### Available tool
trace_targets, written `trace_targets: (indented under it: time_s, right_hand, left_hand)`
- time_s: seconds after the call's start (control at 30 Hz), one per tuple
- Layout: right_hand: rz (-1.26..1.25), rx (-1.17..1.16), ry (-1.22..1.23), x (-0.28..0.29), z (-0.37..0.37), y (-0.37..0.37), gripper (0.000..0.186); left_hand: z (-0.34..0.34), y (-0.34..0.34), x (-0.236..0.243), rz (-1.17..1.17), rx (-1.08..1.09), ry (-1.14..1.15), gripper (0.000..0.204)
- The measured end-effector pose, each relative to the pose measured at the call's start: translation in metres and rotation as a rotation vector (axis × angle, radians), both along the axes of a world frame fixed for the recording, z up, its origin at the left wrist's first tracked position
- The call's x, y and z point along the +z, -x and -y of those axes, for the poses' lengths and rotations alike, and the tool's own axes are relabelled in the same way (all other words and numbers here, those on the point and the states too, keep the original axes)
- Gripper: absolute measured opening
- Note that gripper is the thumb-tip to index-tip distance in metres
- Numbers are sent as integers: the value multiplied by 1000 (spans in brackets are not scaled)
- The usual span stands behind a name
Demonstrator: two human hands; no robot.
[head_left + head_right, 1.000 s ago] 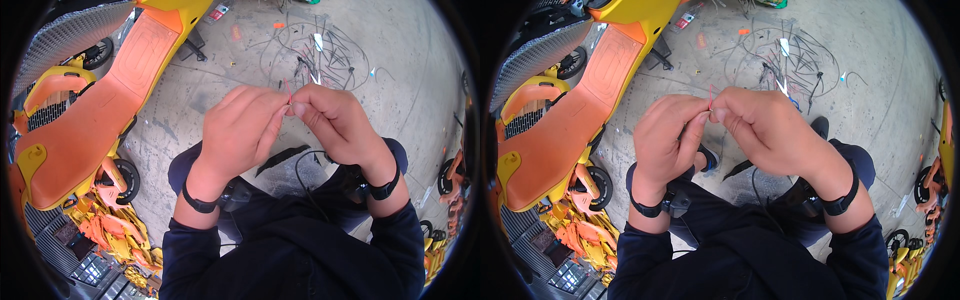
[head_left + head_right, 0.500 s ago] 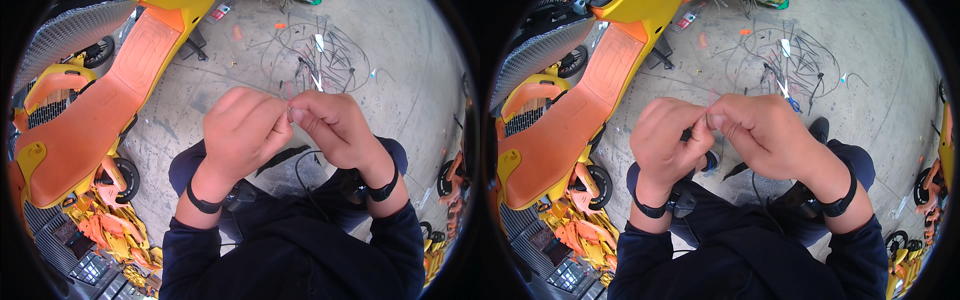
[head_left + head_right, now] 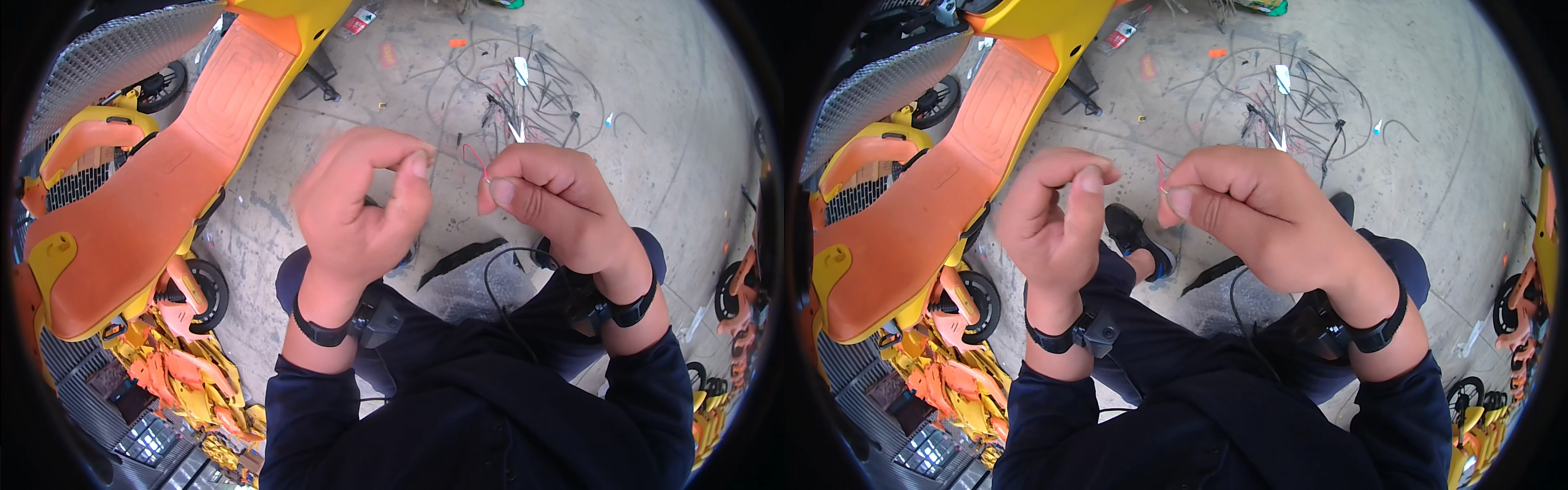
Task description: The person manipulates and connects colored wires from a wiring bundle by hand while sitting in a workspace.
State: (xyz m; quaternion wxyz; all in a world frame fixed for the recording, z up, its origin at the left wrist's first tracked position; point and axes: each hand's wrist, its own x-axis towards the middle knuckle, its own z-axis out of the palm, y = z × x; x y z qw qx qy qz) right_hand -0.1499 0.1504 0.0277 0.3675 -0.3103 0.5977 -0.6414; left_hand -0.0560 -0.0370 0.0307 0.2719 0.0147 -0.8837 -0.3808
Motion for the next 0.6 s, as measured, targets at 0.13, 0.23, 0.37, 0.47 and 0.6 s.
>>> trace_targets:
  time_s: [0.13,0.23,0.37,0.47,0.6]
  right_hand:
    - [48,30,-59,1,2,1,14]
    - [3,20,-81,-6,3,-1,13]
    - [-214,-18,-112,-11,7,-2,12]
    - [-296,-50,-64,-15,10,-3,10]
    - [-334,-26,-114,-15,9,-2,10]
  left_hand:
    - [-6,4,2,83,-176,0,15]
    - [-6,5,-4,46,-223,53,17]
    - [-9,4,-9,53,-203,122,17]
    - [-9,2,-10,72,-186,206,19]
    - [-11,1,-14,64,-169,267,21]
